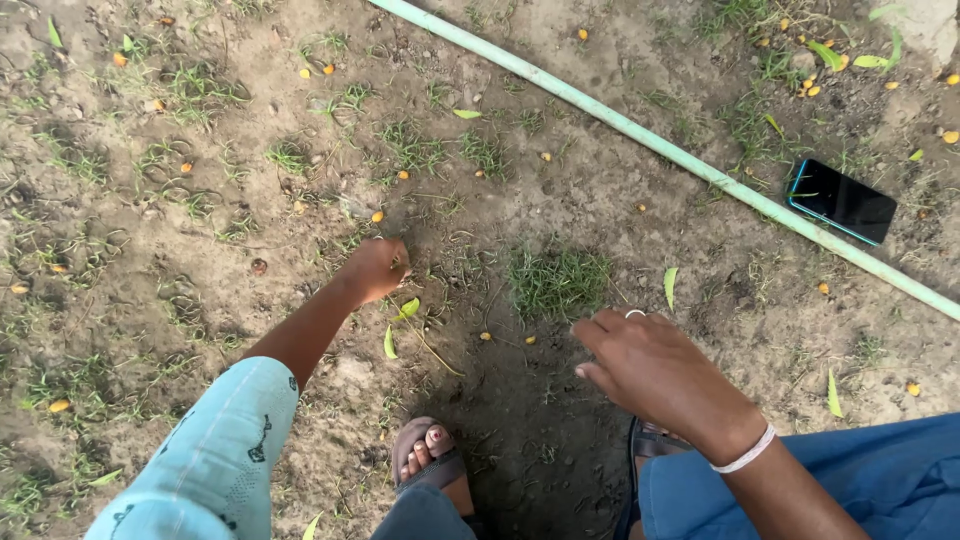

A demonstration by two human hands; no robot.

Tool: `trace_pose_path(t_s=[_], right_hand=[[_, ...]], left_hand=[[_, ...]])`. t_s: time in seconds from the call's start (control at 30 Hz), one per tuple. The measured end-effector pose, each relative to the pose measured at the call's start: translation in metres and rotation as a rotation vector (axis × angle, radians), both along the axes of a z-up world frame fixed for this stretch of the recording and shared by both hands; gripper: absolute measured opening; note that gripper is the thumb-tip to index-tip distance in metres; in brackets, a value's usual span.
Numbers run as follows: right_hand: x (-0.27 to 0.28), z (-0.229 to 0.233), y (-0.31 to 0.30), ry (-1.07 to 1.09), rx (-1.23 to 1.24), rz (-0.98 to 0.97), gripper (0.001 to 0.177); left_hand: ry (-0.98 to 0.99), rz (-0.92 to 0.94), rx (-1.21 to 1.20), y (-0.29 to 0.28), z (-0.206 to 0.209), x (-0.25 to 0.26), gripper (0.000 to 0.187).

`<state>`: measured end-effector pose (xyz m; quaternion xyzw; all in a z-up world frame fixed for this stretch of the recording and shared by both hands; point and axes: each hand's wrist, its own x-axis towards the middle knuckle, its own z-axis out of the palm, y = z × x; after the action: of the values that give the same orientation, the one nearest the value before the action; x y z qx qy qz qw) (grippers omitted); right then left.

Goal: Picking up small yellow fruits and fallen leaves from the ground.

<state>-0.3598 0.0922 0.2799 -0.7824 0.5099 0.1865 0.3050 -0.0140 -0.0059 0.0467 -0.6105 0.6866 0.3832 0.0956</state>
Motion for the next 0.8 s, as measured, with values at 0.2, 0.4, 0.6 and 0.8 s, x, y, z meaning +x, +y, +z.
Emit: trace_pose_path(t_s=[0.2,0.4,0.6,0.8], right_hand=[[-0.001,0.002,0.000,-0.013,0.006,-0.009,0.039],[-0.003,-0.003,0.000,-0.025,0.005,-0.012,0.040],[-0.002,-0.005,-0.002,-0.005,0.023,-0.016,0.041],[-0.003,-0.010,-0.002,0.016,0.047,-0.005,0.040]], left_hand=[[0.055,-0.030,-0.016,-0.003,0.005,-0.018,0.020],[-0.005,-0.041,0.043,0.002,-0.022,-0.030,0.021],[-0.003,-0.091,-0.042,0.002,-0.047,-0.027,0.020],[-0.101,-0.156,0.032,-0.006,-0.046,-0.032,0.019]])
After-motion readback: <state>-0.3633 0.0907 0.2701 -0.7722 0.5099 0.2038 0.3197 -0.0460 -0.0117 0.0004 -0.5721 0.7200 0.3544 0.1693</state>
